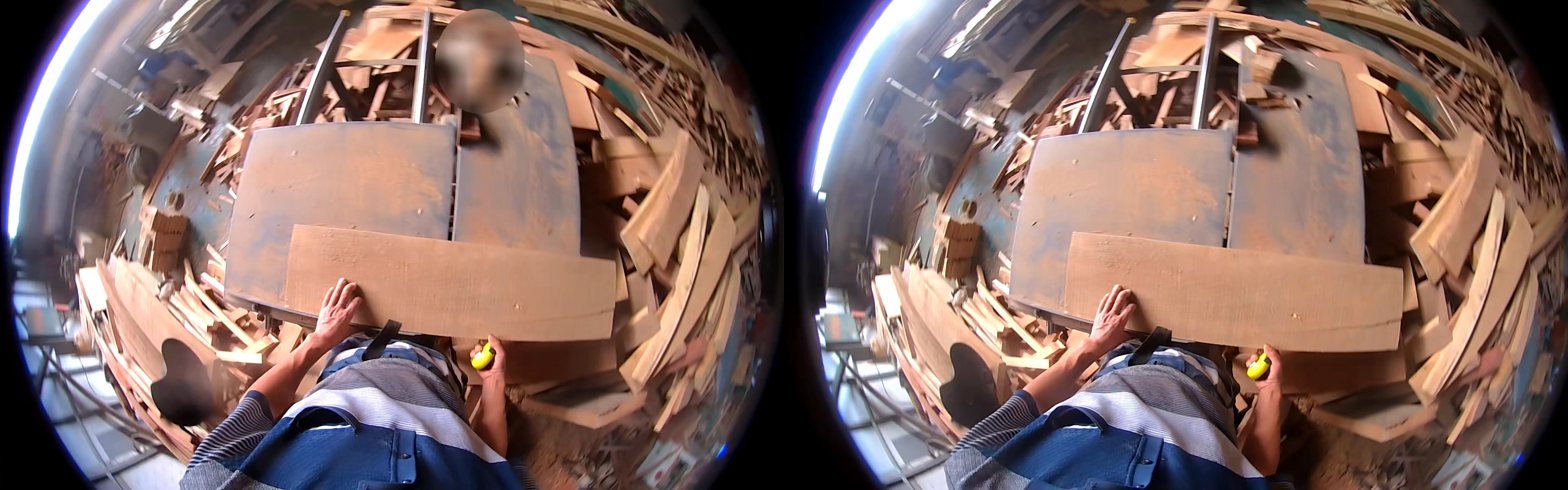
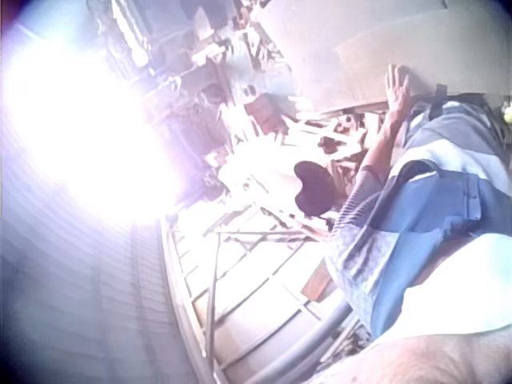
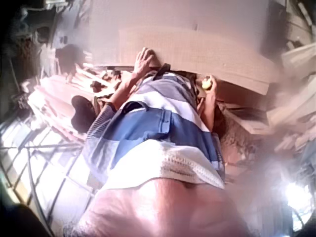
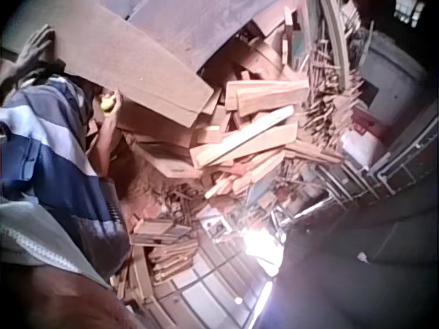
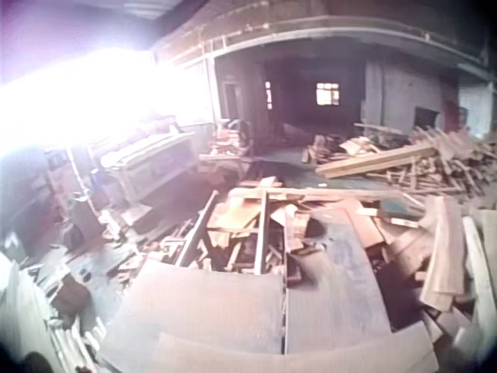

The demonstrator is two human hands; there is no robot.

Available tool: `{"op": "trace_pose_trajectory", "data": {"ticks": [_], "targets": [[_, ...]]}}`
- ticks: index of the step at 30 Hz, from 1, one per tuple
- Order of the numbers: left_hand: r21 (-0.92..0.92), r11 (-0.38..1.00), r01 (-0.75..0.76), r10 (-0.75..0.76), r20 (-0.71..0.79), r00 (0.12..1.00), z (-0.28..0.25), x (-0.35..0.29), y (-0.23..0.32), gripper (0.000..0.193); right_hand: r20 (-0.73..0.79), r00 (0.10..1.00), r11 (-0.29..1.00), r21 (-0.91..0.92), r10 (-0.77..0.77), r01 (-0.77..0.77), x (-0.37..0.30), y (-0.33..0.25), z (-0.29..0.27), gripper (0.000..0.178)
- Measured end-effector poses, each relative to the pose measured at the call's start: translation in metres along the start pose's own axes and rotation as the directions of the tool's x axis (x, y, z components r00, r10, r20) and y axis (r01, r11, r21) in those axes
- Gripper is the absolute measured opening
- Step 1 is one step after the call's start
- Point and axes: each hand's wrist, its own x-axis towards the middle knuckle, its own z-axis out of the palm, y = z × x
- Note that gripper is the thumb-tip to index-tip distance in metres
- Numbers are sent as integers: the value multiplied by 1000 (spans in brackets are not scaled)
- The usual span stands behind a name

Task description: The person measures several pieces of wood with a tape measure while standing at a woodworking machine.

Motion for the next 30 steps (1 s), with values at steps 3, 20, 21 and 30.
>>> {"op": "trace_pose_trajectory", "data": {"ticks": [3,20,21,30], "targets": [[-24,1000,1,-2,-18,1000,0,0,1,74,-3,1000,999,-42,20,-20,3,-12,10,22],[-557,793,249,-549,-474,689,2,-53,80,57,-2,999,926,-374,52,-49,-41,-67,53,41],[-609,769,194,-578,-535,616,-5,-55,88,53,-9,998,912,-407,59,-58,-44,-75,62,40],[-929,-369,35,-794,335,507,-7,-31,102,61,391,919,657,-703,40,270,-32,-151,-4,104]]}}
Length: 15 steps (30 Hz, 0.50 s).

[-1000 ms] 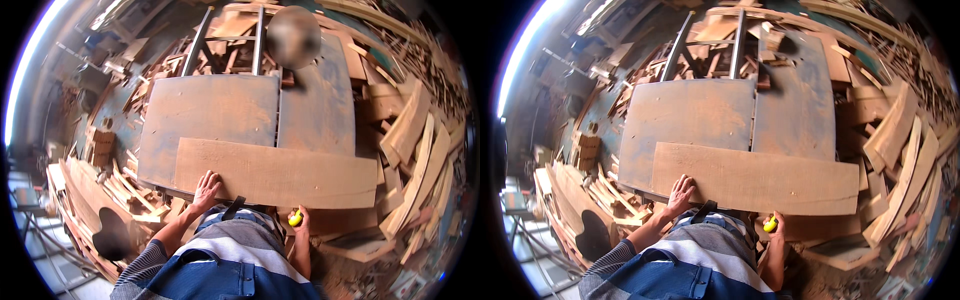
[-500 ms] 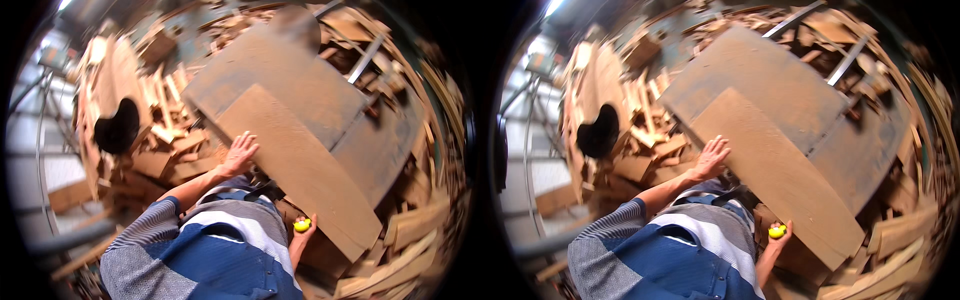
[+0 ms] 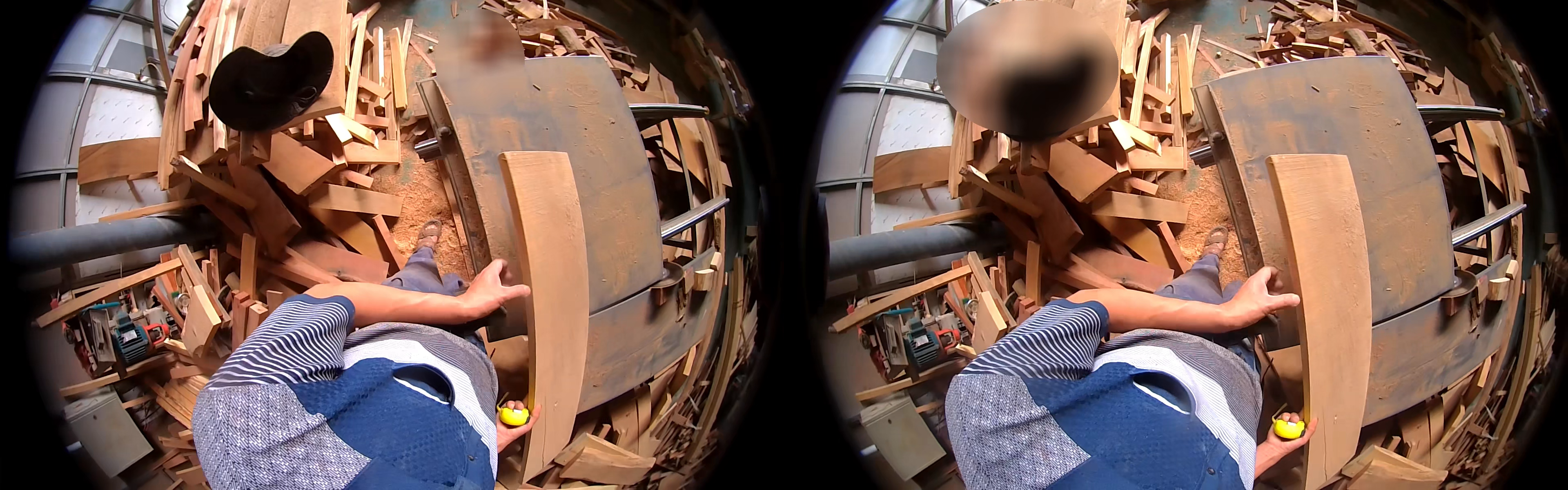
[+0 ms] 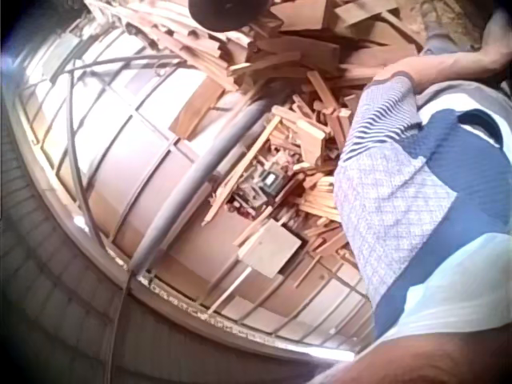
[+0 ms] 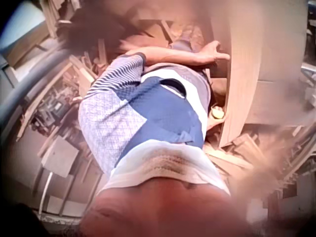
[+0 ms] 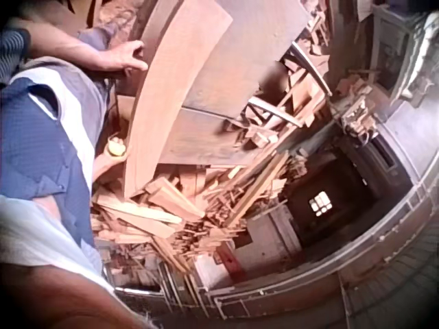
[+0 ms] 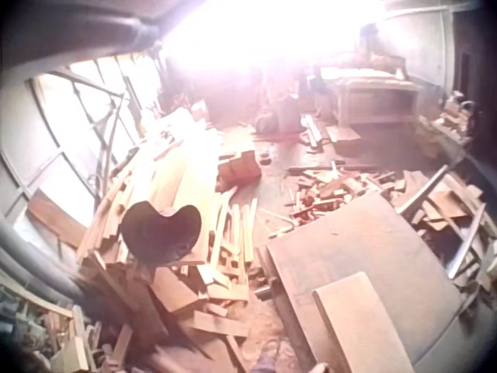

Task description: The person measures several pieces of wood with a tape measure while standing at a woodworking machine.

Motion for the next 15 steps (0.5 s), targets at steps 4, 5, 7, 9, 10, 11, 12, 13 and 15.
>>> {"op": "trace_pose_trajectory", "data": {"ticks": [4,5,7,9,10,11,12,13,15], "targets": [[-48,942,333,-283,420,862,-11,8,-16,59,-76,964,932,283,256,-225,-17,-16,77,51],[-69,940,333,-255,502,826,-3,13,-27,58,-149,929,900,336,340,-276,-19,-21,107,37],[-65,885,461,-284,709,646,7,24,-20,61,-262,874,855,444,409,-267,-20,-14,149,47],[-58,867,496,-287,755,590,24,26,-20,63,-151,912,806,537,380,-247,-20,-9,173,50],[-76,879,470,-262,747,611,34,21,-12,60,-189,921,801,573,339,-177,-18,-4,176,44],[-14,908,419,-291,700,652,42,14,-5,56,-232,925,791,603,301,-106,-15,0,177,39],[-13,888,459,-318,703,636,53,8,-5,57,-242,925,774,628,293,-81,-16,-6,191,37],[33,894,448,-339,704,625,63,4,-10,56,-258,924,759,649,282,-50,-16,-15,207,35],[12,881,474,-349,692,632,76,-16,-8,50,-275,906,734,677,321,-55,-21,-15,225,33]]}}
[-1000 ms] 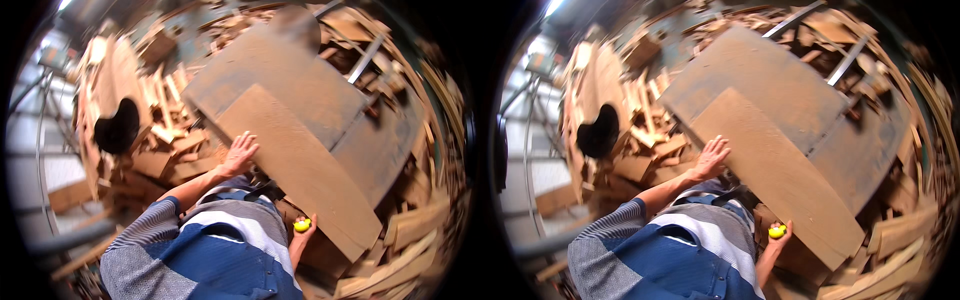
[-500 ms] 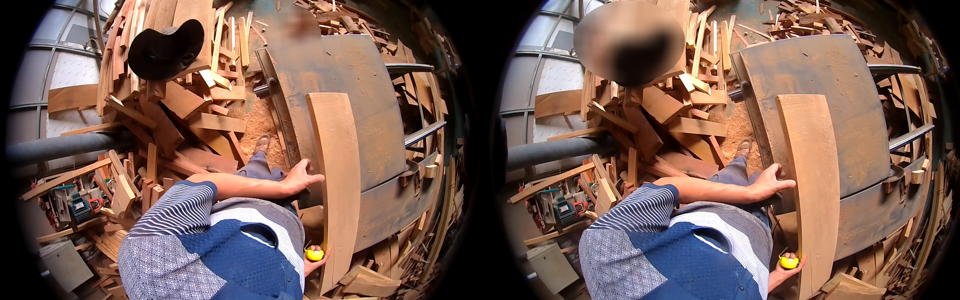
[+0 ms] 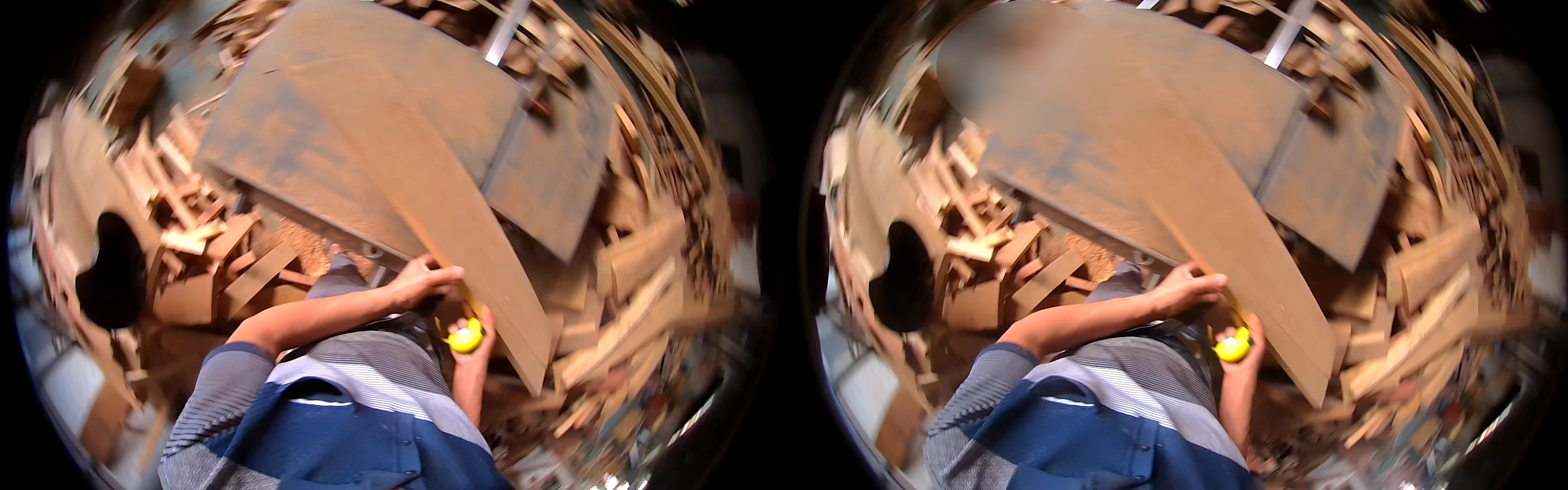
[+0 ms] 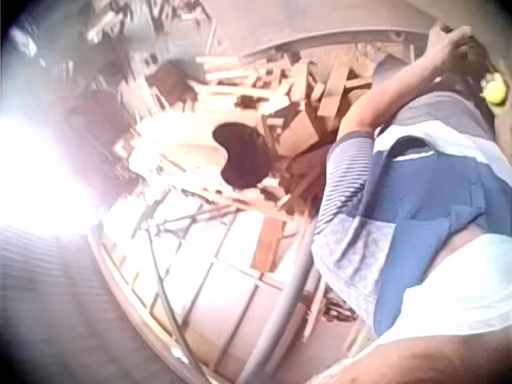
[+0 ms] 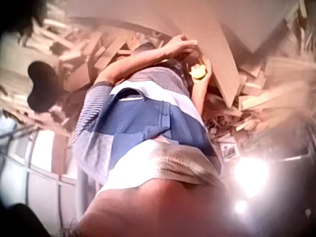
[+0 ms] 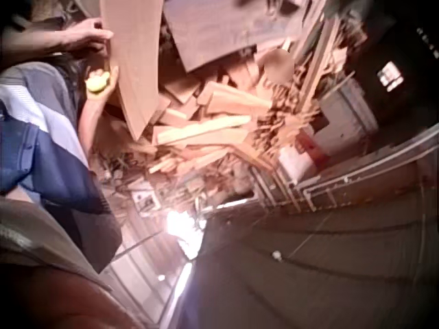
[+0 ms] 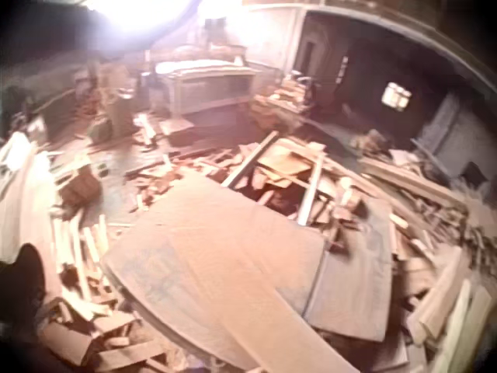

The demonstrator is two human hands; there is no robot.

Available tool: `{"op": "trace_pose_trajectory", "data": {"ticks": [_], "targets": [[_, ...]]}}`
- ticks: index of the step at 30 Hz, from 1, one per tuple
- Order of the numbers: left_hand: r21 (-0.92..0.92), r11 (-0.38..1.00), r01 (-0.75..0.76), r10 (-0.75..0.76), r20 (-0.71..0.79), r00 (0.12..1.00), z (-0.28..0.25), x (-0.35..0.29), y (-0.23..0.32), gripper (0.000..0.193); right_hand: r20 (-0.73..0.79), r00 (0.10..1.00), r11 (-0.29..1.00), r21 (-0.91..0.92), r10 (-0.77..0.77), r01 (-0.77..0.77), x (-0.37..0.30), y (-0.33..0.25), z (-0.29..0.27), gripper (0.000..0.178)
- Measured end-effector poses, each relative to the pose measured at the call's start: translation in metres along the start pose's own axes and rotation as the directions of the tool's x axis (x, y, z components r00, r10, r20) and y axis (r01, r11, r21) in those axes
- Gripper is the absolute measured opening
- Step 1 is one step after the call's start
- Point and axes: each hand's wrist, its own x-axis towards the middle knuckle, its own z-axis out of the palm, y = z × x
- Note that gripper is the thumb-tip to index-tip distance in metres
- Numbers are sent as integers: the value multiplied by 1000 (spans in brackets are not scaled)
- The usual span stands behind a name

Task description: The person measures several pieces of wood with a tape measure while standing at a woodworking machine.

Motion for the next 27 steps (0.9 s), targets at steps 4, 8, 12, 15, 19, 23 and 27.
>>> {"op": "trace_pose_trajectory", "data": {"ticks": [4,8,12,15,19,23,27], "targets": [[28,997,66,-63,-98,993,46,20,-14,44,12,977,977,-34,213,-212,-1,2,-16,29],[9,1000,13,-11,-262,965,47,28,-32,40,207,973,994,-44,105,-98,-16,-13,-132,28],[57,998,5,11,-270,963,58,30,-39,38,-43,990,944,297,-135,142,-64,-57,-278,38],[169,984,-56,107,-309,945,66,29,-39,38,-243,951,920,294,-192,261,-83,-102,-326,53],[219,972,-81,152,-333,931,59,33,-48,39,-384,914,988,20,-132,151,-73,-120,-310,63],[118,993,-16,58,-362,931,69,21,-36,38,-313,861,903,-291,-402,316,-61,-144,-365,53],[21,999,-40,44,-335,941,61,20,-37,37,348,425,16,-758,-835,652,-39,-155,-409,76]]}}
